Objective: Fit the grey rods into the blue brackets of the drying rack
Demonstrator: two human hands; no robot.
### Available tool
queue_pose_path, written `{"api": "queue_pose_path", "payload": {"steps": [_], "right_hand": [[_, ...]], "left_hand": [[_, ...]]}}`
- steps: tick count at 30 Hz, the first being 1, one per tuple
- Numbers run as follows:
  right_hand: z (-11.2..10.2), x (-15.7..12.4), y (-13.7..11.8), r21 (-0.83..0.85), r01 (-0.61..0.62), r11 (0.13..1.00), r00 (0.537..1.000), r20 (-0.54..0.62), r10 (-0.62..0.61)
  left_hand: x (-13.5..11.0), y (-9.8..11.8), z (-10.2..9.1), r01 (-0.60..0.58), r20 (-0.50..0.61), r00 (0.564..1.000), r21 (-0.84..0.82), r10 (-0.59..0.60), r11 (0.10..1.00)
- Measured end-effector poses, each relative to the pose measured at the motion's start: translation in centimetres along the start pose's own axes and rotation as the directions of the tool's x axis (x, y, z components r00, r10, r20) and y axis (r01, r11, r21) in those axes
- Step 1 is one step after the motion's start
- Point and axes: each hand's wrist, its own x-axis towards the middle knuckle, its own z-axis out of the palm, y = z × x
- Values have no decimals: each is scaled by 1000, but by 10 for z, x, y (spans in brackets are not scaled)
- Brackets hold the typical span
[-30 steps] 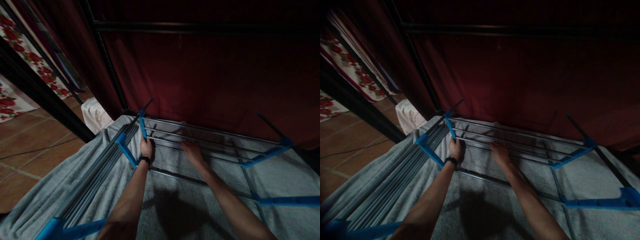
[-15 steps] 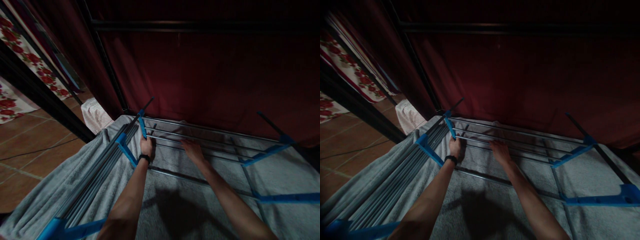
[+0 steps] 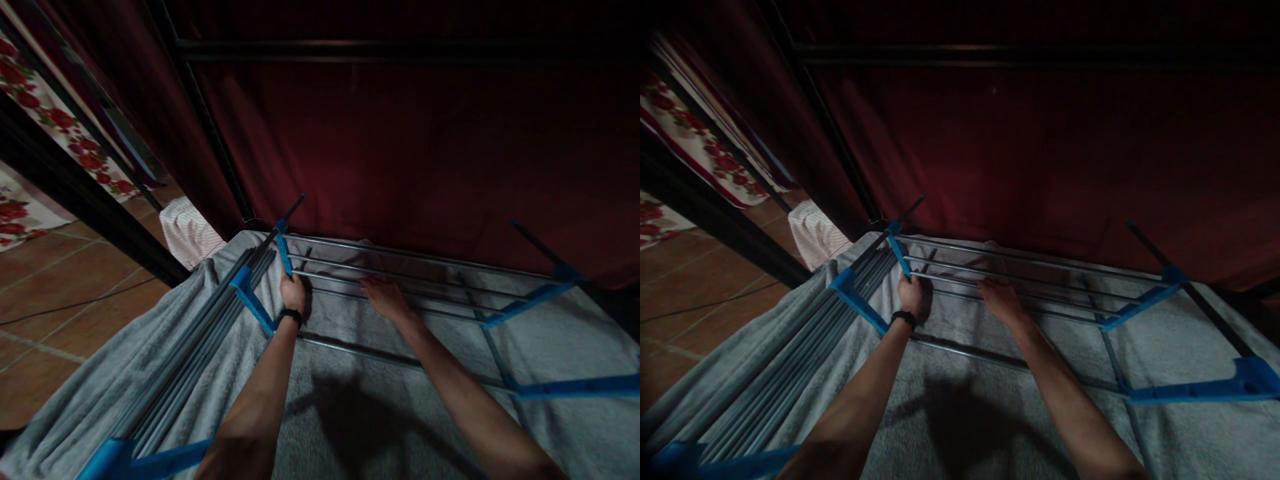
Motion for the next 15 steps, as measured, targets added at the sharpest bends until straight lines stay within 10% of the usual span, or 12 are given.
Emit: {"api": "queue_pose_path", "payload": {"steps": [15], "right_hand": [[-1, -2, -1, 10, -19, 1000, 999, -27, 19]], "left_hand": [[-1, -7, -2, -15, 10, 1000, 23, 15, 1000]]}}
